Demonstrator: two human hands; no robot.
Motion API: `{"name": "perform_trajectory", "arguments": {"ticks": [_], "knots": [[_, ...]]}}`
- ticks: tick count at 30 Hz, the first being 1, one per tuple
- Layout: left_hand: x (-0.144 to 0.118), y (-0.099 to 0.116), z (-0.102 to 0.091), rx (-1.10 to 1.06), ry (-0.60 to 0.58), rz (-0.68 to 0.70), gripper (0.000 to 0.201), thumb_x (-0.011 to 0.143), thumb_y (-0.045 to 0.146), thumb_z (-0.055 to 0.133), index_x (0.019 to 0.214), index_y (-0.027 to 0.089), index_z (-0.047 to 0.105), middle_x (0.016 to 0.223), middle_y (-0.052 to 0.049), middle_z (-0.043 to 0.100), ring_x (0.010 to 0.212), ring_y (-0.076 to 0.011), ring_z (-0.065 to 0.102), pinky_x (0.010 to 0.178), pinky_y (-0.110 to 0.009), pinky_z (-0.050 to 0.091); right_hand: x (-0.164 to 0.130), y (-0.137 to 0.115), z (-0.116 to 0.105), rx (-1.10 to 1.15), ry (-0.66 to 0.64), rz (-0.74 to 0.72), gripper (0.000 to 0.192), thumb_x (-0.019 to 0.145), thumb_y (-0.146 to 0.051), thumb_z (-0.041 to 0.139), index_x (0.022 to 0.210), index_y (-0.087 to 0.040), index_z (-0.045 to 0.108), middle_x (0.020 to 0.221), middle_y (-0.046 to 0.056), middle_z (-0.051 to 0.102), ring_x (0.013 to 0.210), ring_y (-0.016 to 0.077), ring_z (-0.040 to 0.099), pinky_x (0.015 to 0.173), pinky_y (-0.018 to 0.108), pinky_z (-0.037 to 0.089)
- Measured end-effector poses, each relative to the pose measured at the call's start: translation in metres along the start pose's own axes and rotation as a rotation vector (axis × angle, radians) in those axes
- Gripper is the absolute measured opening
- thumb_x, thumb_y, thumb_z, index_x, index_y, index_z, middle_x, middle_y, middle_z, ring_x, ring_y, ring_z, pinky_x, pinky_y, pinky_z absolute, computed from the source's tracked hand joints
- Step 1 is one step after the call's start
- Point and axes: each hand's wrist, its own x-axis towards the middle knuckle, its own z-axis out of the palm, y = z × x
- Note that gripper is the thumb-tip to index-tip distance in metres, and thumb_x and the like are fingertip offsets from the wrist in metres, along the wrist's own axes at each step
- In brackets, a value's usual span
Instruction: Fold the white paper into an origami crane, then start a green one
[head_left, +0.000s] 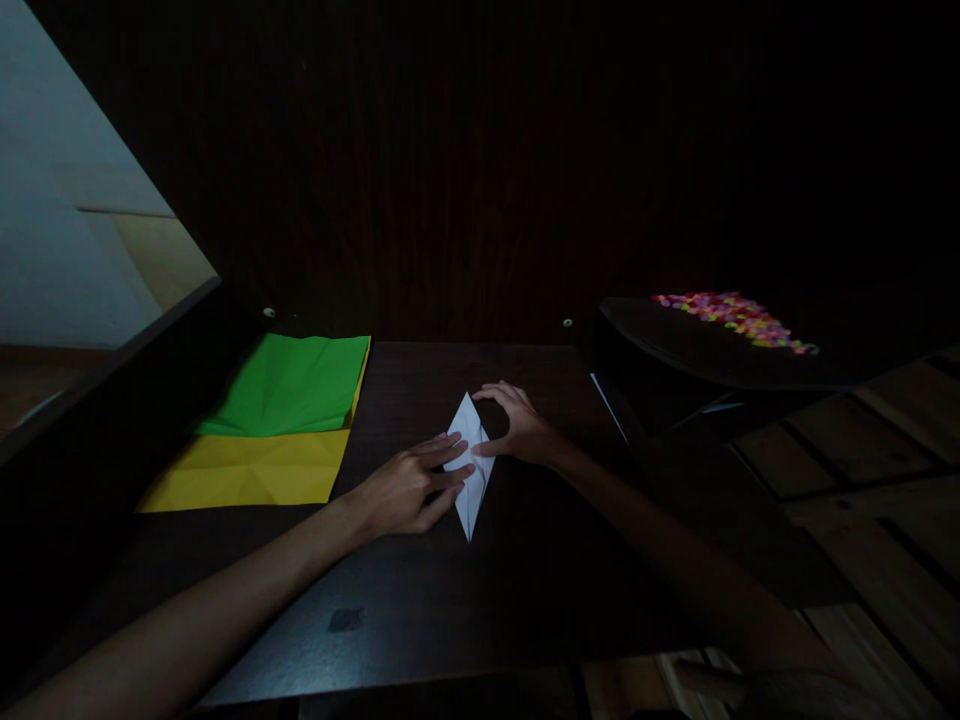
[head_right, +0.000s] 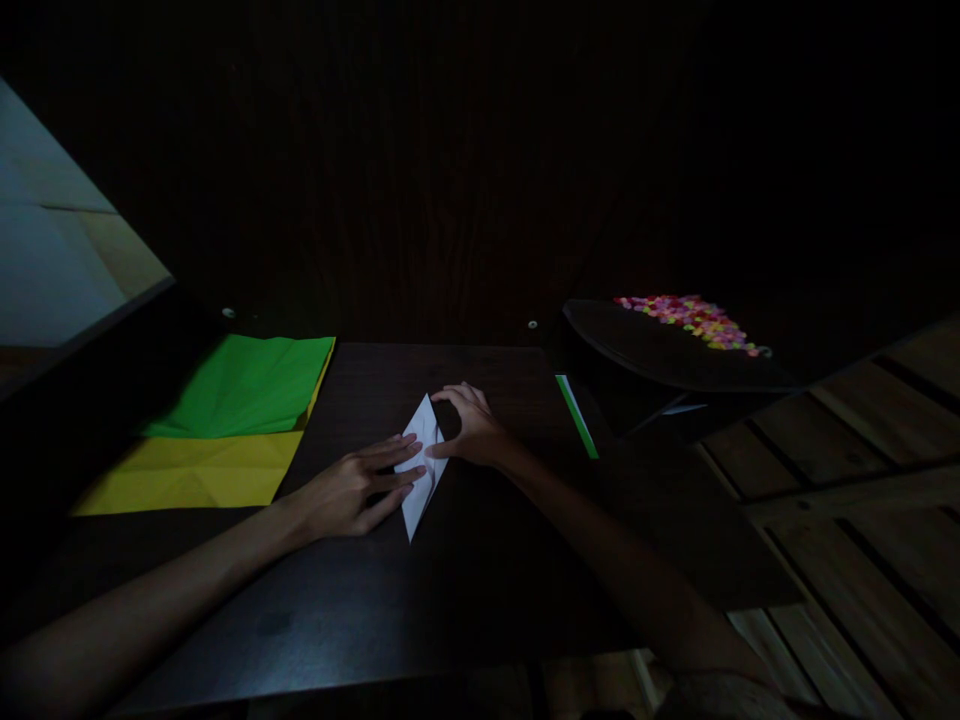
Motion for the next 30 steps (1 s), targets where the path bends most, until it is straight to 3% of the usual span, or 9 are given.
{"name": "perform_trajectory", "arguments": {"ticks": [5, 11, 19, 30], "knots": [[0.000, 0.000, 0.001, 0.010, -0.006, -0.027, 0.043, 0.093, 0.022, 0.051, 0.136, 0.016, 0.051, 0.138, -0.013, 0.055, 0.131, -0.0263, 0.048, 0.107, -0.048, 0.046, 0.000, -0.002, 0.000, -0.027, -0.007, 0.002, 0.072, 0.056, -0.031, 0.084, 0.122, -0.028, 0.056, 0.141, 0.009, 0.044, 0.140, 0.0337, 0.024, 0.110, 0.055, 0.028], [0.003, 0.004, -0.002, 0.090, -0.111, -0.046, 0.043, 0.094, 0.024, 0.048, 0.136, 0.014, 0.052, 0.140, -0.014, 0.054, 0.135, -0.0298, 0.043, 0.109, -0.049, 0.042, 0.000, -0.001, 0.000, -0.027, -0.016, 0.011, 0.071, 0.056, -0.031, 0.084, 0.122, -0.026, 0.057, 0.143, 0.010, 0.043, 0.141, 0.0336, 0.023, 0.110, 0.055, 0.026], [0.004, 0.007, -0.004, 0.071, -0.103, -0.057, 0.046, 0.093, 0.023, 0.048, 0.138, 0.014, 0.048, 0.142, -0.017, 0.048, 0.130, -0.0316, 0.047, 0.104, -0.050, 0.045, 0.000, 0.002, -0.002, 0.000, -0.016, 0.011, 0.074, 0.056, -0.036, 0.086, 0.123, -0.025, 0.056, 0.144, 0.010, 0.044, 0.142, 0.0328, 0.022, 0.111, 0.055, 0.026], [0.005, 0.010, -0.005, 0.111, -0.204, -0.064, 0.045, 0.097, 0.026, 0.042, 0.140, 0.011, 0.047, 0.134, -0.014, 0.057, 0.130, -0.0308, 0.046, 0.111, -0.049, 0.038, 0.000, 0.003, -0.001, -0.018, 0.004, 0.002, 0.075, 0.054, -0.034, 0.088, 0.121, -0.024, 0.057, 0.143, 0.010, 0.046, 0.141, 0.0344, 0.024, 0.111, 0.054, 0.026]]}}
